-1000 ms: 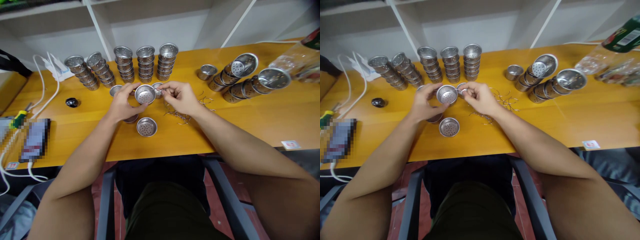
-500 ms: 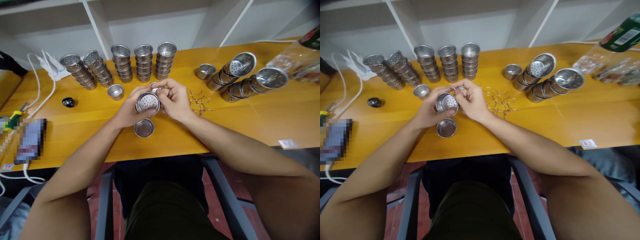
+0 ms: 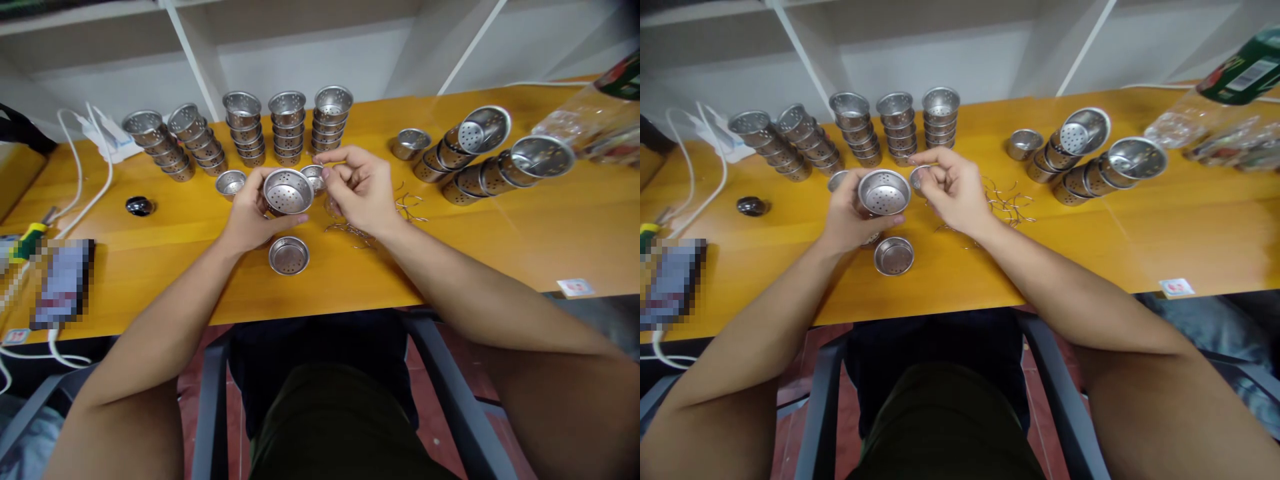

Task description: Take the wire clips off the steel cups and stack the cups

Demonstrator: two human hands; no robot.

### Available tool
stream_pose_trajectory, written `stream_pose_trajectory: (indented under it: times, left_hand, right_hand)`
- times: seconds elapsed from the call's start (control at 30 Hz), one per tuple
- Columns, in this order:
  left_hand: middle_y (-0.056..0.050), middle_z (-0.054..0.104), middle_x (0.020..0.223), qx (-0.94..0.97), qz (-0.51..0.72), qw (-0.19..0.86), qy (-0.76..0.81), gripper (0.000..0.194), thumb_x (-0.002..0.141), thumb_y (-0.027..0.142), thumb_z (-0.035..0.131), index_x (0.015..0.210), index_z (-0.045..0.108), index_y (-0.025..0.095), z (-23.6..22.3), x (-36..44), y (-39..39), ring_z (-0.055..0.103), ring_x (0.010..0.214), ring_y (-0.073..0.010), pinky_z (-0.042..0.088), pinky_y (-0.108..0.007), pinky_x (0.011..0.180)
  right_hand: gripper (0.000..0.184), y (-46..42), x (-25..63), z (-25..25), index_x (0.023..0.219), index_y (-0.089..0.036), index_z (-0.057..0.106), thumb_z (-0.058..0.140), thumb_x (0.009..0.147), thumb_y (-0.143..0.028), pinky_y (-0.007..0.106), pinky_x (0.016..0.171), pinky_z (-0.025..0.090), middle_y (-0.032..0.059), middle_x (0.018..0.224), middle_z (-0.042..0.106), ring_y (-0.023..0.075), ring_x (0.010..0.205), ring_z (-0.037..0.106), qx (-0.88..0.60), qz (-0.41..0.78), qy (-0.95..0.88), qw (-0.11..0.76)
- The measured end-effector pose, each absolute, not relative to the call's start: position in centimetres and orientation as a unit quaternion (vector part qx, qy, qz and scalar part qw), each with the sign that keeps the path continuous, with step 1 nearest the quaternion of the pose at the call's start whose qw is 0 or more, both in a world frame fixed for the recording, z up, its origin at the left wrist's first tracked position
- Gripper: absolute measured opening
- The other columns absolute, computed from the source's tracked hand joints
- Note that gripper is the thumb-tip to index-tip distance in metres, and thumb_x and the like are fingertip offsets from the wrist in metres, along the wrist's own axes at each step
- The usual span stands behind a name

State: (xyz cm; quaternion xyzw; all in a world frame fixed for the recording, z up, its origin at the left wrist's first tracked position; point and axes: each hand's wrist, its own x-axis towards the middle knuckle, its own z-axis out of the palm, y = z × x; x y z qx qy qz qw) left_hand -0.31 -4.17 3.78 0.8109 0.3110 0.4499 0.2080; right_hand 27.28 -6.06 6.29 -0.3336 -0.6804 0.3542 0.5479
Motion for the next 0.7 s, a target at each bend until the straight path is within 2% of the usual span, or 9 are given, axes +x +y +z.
stream_pose_trajectory:
  times: [0.2, 0.4, 0.6, 0.7]
  left_hand:
    - [-0.011, 0.079, 0.145, 0.809, 0.447, 0.215, 0.317, 0.093, 0.09, 0.078, 0.115, 0.156, 0.066, 0.034, 4.4, 0.0, -4.7, 0.085, 0.138, -0.0381, 0.077, -0.058, 0.115]
    - [-0.009, 0.079, 0.139, 0.813, 0.439, 0.25, 0.289, 0.088, 0.094, 0.08, 0.111, 0.152, 0.067, 0.033, 4.6, 0.2, -5.2, 0.085, 0.128, -0.0346, 0.077, -0.054, 0.107]
    - [-0.01, 0.078, 0.142, 0.82, 0.431, 0.229, 0.299, 0.088, 0.094, 0.077, 0.111, 0.155, 0.065, 0.033, 5.0, 0.3, -5.6, 0.084, 0.133, -0.0355, 0.075, -0.054, 0.111]
    - [-0.01, 0.081, 0.143, 0.821, 0.434, 0.23, 0.292, 0.089, 0.096, 0.085, 0.107, 0.154, 0.065, 0.032, 5.3, 0.4, -5.7, 0.084, 0.131, -0.0336, 0.075, -0.051, 0.111]
  right_hand:
    - [0.038, -6.9, 27.4, 7.1, 0.117, -0.028, 0.09, 0.085, 0.12, -0.066, 0.036, 0.059, 0.042, -0.0034, 0.073, 0.048, 0.0171, 0.063, 0.04, -0.327, 0.309, -0.728, 0.517]
    - [0.038, -6.8, 26.8, 6.2, 0.124, -0.028, 0.092, 0.084, 0.12, -0.065, 0.036, 0.062, 0.045, -0.0025, 0.074, 0.052, 0.0181, 0.065, 0.044, -0.33, 0.31, -0.724, 0.52]
    - [0.031, -6.7, 26.7, 6.0, 0.128, -0.028, 0.091, 0.082, 0.121, -0.057, 0.037, 0.066, 0.047, -0.0021, 0.076, 0.054, 0.0192, 0.068, 0.045, -0.333, 0.316, -0.725, 0.513]
    - [0.026, -6.8, 26.6, 5.9, 0.128, -0.028, 0.089, 0.082, 0.12, -0.052, 0.037, 0.065, 0.043, -0.0021, 0.076, 0.055, 0.0189, 0.067, 0.045, -0.326, 0.319, -0.721, 0.521]
